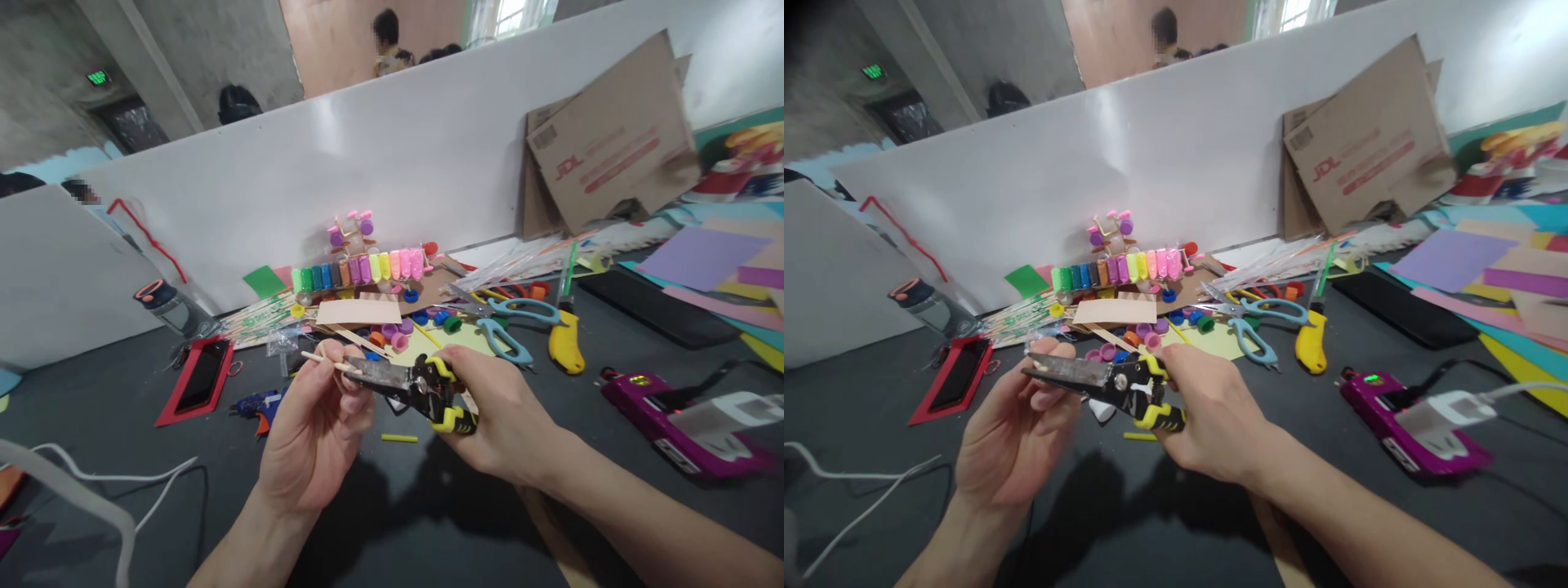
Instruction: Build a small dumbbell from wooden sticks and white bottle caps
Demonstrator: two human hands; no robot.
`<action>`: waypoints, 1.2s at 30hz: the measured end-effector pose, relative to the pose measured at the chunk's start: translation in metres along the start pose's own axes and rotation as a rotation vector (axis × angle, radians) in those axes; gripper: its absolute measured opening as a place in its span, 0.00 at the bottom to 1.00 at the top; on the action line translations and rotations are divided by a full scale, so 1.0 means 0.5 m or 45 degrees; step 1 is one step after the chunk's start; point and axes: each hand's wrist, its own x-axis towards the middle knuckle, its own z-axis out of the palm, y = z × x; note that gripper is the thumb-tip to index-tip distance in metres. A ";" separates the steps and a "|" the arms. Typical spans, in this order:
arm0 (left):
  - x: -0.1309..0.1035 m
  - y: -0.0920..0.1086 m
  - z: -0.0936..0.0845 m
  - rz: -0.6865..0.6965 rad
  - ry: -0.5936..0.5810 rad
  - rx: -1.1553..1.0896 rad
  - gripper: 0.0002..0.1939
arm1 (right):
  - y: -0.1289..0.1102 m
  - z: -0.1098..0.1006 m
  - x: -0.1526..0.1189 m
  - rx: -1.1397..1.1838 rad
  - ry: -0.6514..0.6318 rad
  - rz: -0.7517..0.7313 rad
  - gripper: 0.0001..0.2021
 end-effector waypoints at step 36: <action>0.033 -0.009 -0.007 0.044 0.226 0.219 0.08 | 0.014 0.006 0.014 0.071 -0.059 0.276 0.07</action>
